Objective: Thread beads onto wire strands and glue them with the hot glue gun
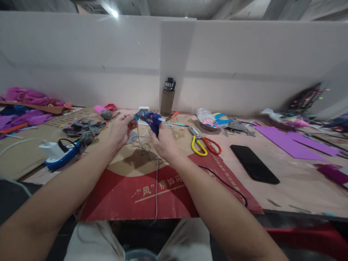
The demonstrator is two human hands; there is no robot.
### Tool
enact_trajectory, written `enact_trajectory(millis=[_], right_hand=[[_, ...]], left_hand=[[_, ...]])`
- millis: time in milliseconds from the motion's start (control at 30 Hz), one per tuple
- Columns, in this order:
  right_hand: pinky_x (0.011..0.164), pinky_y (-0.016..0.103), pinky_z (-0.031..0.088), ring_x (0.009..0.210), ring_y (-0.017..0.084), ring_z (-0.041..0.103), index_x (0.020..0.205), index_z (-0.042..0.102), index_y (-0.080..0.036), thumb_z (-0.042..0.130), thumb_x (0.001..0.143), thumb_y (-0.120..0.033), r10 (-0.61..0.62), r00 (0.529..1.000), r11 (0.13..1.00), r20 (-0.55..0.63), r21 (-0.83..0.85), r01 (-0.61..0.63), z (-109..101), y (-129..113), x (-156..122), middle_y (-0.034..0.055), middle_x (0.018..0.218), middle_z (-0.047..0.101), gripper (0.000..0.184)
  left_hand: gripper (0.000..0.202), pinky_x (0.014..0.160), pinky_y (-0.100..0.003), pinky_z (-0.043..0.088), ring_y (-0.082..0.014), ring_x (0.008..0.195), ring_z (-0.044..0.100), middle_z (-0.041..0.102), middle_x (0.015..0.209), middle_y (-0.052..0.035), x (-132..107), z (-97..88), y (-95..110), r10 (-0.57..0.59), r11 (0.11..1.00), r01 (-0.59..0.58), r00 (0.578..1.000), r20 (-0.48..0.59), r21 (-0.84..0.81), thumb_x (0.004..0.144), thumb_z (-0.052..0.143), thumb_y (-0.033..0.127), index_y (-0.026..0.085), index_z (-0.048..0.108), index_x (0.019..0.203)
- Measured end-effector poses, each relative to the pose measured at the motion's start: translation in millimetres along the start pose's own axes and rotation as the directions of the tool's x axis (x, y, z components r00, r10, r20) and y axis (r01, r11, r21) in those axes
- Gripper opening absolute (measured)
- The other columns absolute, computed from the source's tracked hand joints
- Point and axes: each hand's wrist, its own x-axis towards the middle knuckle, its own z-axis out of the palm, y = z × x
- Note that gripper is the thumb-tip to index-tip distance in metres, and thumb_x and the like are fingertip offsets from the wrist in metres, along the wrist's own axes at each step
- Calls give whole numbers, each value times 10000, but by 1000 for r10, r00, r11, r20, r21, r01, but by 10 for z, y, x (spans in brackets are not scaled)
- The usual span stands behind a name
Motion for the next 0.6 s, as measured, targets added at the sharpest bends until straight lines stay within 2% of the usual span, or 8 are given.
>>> enact_trajectory(millis=[267, 600], right_hand=[[660, 342, 414, 758, 243, 576, 1058, 507, -169, 450, 838, -363, 55, 998, 998, 20, -28, -55, 9, -22, -11, 122, 885, 635, 298], [667, 351, 425, 777, 251, 576, 1078, 501, -185, 454, 840, -358, 38, 999, 999, 12, 9, -38, 21, -10, -12, 127, 913, 635, 298]], left_hand=[[107, 498, -185, 414, -66, 502, 511, 504, 583, 31, 1, -16, -36, 35, 999, -34, 999, 31, -14, 679, 643, 164, 150, 537, 667], [99, 491, -193, 405, -70, 493, 496, 504, 567, 26, -10, 8, -28, 19, 1000, -19, 999, 41, -4, 687, 632, 168, 150, 541, 653]])
